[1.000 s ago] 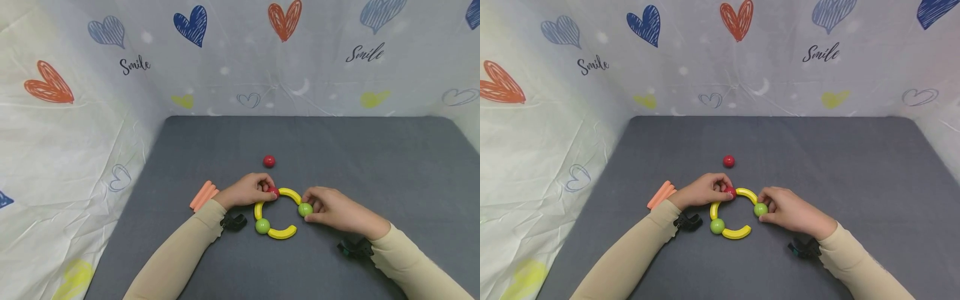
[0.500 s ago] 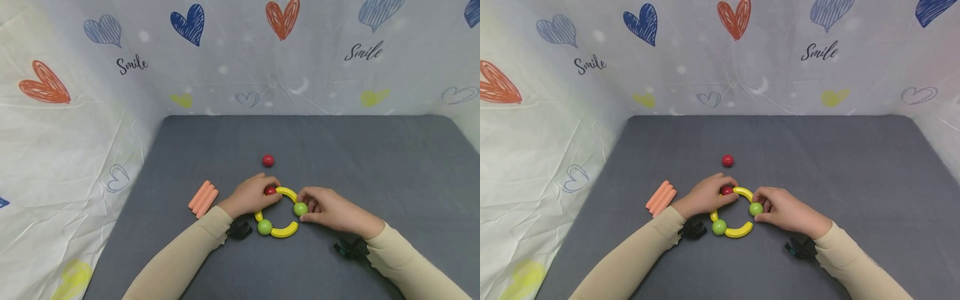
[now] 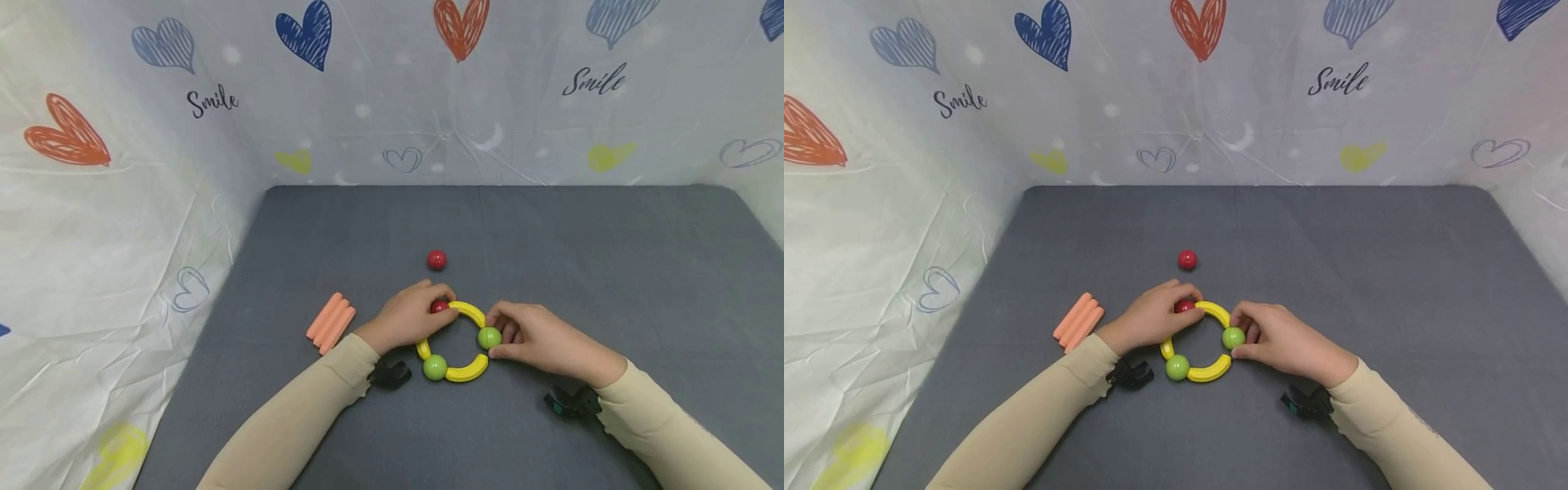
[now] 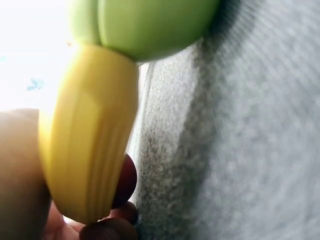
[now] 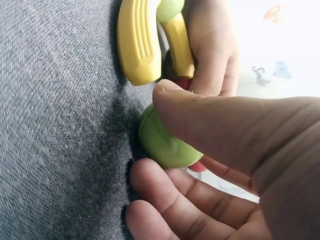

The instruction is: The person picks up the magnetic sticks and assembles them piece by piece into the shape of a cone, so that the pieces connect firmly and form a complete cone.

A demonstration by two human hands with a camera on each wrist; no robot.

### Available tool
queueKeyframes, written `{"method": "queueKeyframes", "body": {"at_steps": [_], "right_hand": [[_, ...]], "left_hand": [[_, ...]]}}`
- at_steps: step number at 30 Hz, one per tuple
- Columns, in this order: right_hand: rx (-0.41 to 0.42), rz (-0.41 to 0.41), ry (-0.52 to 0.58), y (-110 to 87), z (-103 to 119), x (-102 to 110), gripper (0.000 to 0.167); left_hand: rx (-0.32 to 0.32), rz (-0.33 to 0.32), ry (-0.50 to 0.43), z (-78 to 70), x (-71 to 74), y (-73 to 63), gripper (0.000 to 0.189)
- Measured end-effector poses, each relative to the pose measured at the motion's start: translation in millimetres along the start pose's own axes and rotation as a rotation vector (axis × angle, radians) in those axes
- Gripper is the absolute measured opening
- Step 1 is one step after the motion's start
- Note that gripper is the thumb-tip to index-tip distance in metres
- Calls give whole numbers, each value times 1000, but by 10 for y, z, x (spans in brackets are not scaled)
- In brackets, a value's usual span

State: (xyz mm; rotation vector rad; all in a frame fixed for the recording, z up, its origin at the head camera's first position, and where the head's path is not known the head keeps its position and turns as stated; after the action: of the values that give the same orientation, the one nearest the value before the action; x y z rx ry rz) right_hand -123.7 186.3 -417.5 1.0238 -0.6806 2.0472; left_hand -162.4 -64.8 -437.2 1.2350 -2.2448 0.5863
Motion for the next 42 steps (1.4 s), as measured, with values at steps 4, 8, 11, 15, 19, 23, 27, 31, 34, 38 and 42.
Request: {"method": "queueKeyframes", "body": {"at_steps": [4, 8, 11, 15, 19, 23, 27, 31, 34, 38, 42], "right_hand": [[3, -6, 2, 1, 6, -4, 32], [4, -1, 3, 6, 12, -9, 33], [1, -2, -11, -5, 41, -7, 40], [28, -47, -166, -65, 158, -6, 51], [147, -73, -327, -117, 307, -25, 41], [238, -25, -360, -116, 399, -70, 29], [239, -12, -384, -107, 412, -113, 23], [251, -35, -392, -107, 397, -125, 22], [267, -41, -403, -109, 390, -134, 24], [289, -55, -416, -119, 388, -149, 27], [303, -92, -438, -135, 384, -132, 27]], "left_hand": [[-5, 1, -6, 21, 4, 13, 26], [-15, 1, -8, 44, 2, 27, 26], [-20, 2, -5, 44, -1, 26, 27], [-21, 5, -8, 31, 6, 20, 28], [-20, 3, -4, 22, 17, 17, 28], [-24, 2, 11, 24, 19, 16, 28], [-30, 5, 14, 25, 13, 11, 28], [-30, 5, 13, 20, 10, 6, 28], [-33, 3, 12, 23, 12, 7, 27], [-36, 3, 10, 23, 16, 8, 26], [-35, 5, 15, 20, 13, 6, 25]]}}
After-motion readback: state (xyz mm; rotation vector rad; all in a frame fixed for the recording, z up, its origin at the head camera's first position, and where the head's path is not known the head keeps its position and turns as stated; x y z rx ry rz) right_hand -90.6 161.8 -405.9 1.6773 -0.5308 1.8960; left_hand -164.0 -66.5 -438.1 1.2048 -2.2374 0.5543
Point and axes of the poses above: each hand's wrist, its own y-axis towards the middle knuckle, its own x-axis out of the back of the hand, z = x × y, the point moved 1 cm from there along y, towards the middle knuckle, and after that the axes turned 14 degrees about -y, right-handed, at the moved point
